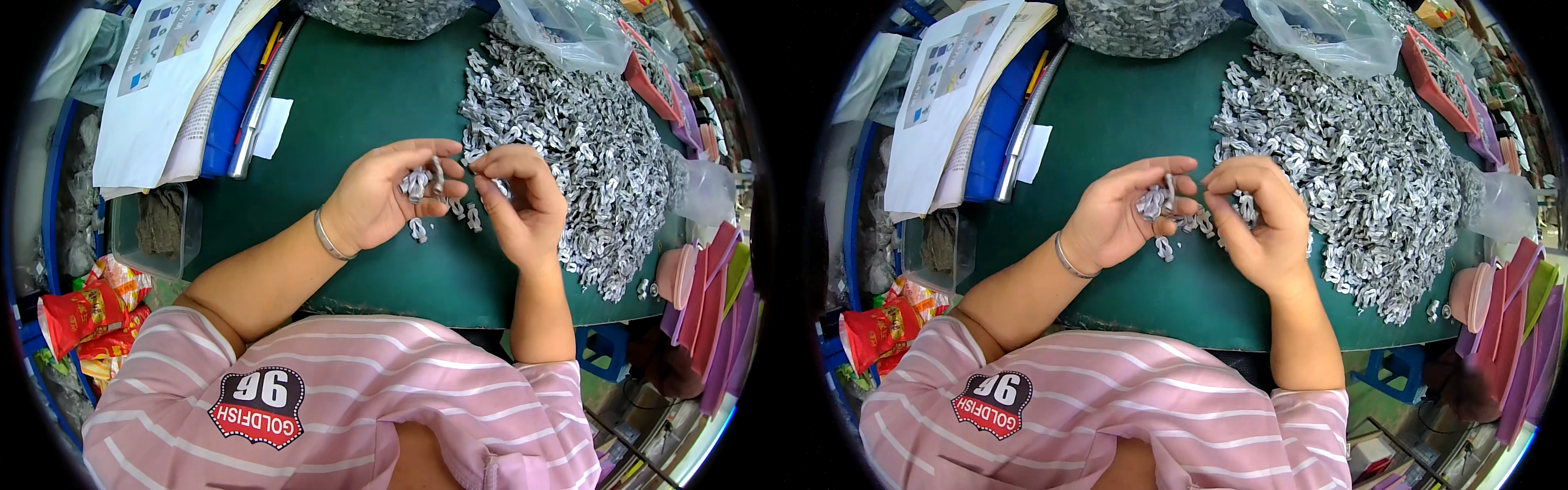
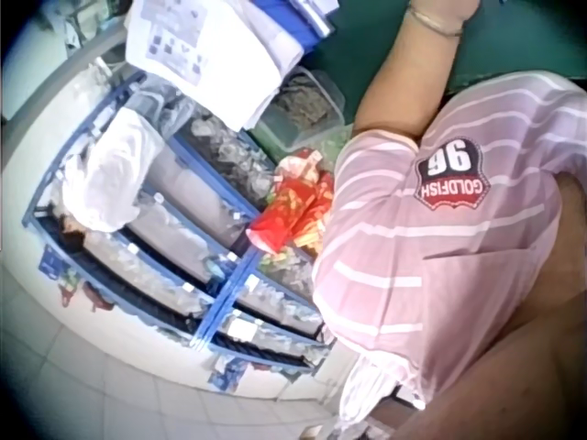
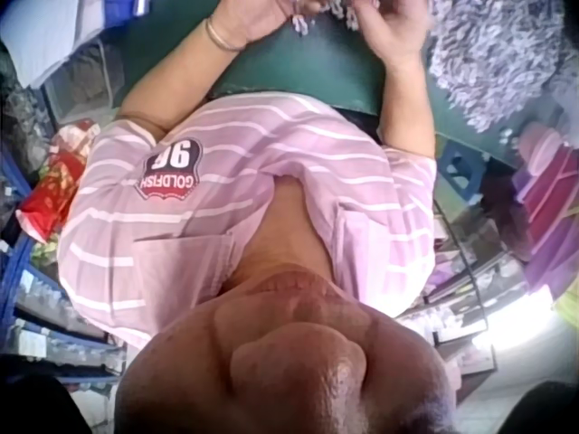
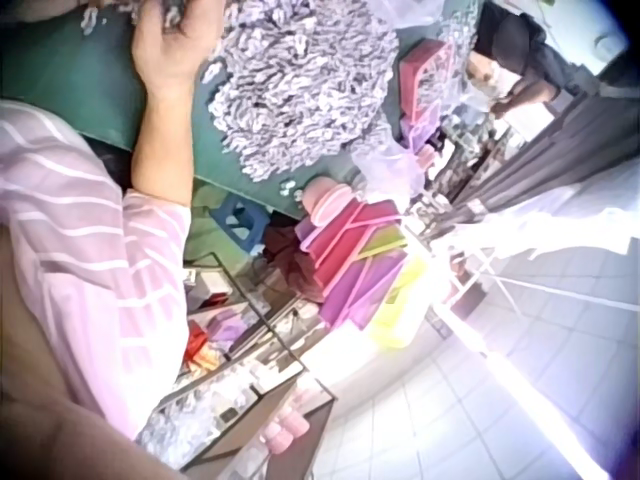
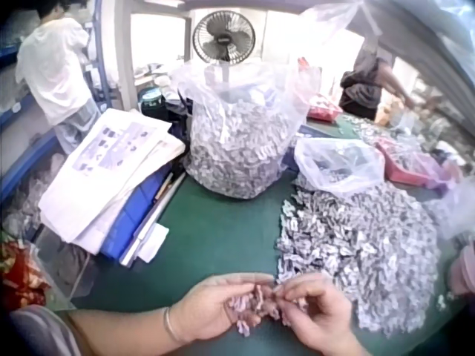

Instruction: The person picks up small metal pieces from a pile on a green table by hand, turns them over to check them, and places them into groups.

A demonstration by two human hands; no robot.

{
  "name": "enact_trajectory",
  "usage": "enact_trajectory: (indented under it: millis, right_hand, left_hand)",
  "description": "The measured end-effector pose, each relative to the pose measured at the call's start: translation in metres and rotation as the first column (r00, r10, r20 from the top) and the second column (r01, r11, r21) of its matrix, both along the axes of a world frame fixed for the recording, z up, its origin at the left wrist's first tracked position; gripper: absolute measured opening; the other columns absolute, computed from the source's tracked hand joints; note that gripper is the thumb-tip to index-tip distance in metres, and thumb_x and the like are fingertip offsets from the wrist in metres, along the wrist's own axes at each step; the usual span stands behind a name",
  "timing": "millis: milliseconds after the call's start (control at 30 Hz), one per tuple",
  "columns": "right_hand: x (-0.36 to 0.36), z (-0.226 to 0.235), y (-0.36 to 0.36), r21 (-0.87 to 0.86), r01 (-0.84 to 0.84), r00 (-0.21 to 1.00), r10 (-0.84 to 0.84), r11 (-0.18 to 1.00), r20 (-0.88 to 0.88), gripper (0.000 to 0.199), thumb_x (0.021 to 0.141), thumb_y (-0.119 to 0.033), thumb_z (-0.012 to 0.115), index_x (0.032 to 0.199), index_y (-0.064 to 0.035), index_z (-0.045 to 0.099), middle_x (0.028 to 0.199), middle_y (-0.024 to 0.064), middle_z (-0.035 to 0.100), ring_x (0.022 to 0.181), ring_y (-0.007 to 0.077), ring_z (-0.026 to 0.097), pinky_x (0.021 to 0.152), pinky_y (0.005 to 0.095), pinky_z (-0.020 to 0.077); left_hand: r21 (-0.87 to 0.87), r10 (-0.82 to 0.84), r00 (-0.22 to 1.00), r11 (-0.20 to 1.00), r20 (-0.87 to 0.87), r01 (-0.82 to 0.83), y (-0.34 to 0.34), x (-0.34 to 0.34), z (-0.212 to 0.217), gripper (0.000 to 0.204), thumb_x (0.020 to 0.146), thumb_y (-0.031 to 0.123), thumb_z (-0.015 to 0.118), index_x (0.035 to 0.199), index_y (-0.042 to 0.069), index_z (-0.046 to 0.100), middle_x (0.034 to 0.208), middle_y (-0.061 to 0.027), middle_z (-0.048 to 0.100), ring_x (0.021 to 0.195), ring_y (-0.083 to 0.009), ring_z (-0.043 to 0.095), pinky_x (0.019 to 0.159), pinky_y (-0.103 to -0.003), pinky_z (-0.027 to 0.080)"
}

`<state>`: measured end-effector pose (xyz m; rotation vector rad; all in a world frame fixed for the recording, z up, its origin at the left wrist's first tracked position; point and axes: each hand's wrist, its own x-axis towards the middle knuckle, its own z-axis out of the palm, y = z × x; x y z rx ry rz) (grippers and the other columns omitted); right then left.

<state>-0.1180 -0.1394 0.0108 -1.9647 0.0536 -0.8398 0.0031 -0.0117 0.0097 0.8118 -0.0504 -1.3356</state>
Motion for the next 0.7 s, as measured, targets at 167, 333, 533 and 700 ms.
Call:
enact_trajectory:
  millis: [167, 333, 533, 700]
  right_hand:
    - [-0.014, 0.007, -0.011, -0.290, -0.132, 0.861, -0.036, 0.948, -0.508, 0.025, 0.060, -0.010, 0.075, 0.080, -0.0023, 0.061, 0.084, 0.0103, 0.056, 0.076, 0.0284, 0.055, 0.066, 0.0343, 0.0447]
    - [-0.013, 0.006, -0.002, -0.469, -0.122, 0.869, -0.135, 0.875, -0.476, 0.020, 0.063, -0.007, 0.070, 0.080, -0.0023, 0.062, 0.083, 0.0108, 0.057, 0.077, 0.0312, 0.055, 0.067, 0.0394, 0.0442]
    - [-0.013, 0.000, -0.011, 0.386, -0.027, 0.888, 0.200, 0.922, -0.415, 0.007, 0.077, 0.004, 0.059, 0.084, 0.0024, 0.060, 0.081, 0.0086, 0.060, 0.072, 0.0163, 0.060, 0.064, 0.0268, 0.0480]
    - [-0.019, 0.005, -0.006, 0.228, -0.123, 0.958, 0.176, 0.966, -0.226, 0.010, 0.074, 0.007, 0.060, 0.083, 0.0013, 0.061, 0.090, 0.0106, 0.062, 0.081, 0.0174, 0.059, 0.067, 0.0264, 0.0476]
  left_hand:
    - [-0.190, -0.032, 0.990, 0.982, -0.137, 0.006, 0.005, 0.012, -0.020, 0.020, 0.092, 0.015, 0.043, 0.100, 0.000, 0.053, 0.077, -0.0018, 0.049, 0.057, -0.0073, 0.042, 0.042, -0.017, 0.031]
    - [-0.221, -0.017, 0.998, 0.975, -0.066, 0.002, 0.005, 0.009, -0.019, 0.018, 0.092, 0.015, 0.045, 0.098, 0.001, 0.053, 0.076, -0.0011, 0.048, 0.056, -0.0052, 0.040, 0.042, -0.017, 0.030]
    - [0.010, -0.013, 0.825, 1.000, 0.564, 0.009, 0.005, -0.006, -0.008, 0.019, 0.080, 0.006, 0.065, 0.096, 0.000, 0.056, 0.075, 0.0000, 0.053, 0.062, -0.0021, 0.047, 0.049, -0.015, 0.036]
    - [-0.177, 0.109, 0.620, 0.983, 0.777, 0.049, 0.008, -0.016, -0.010, 0.019, 0.075, 0.006, 0.069, 0.090, 0.001, 0.059, 0.078, -0.0009, 0.057, 0.068, -0.0049, 0.052, 0.058, -0.016, 0.043]
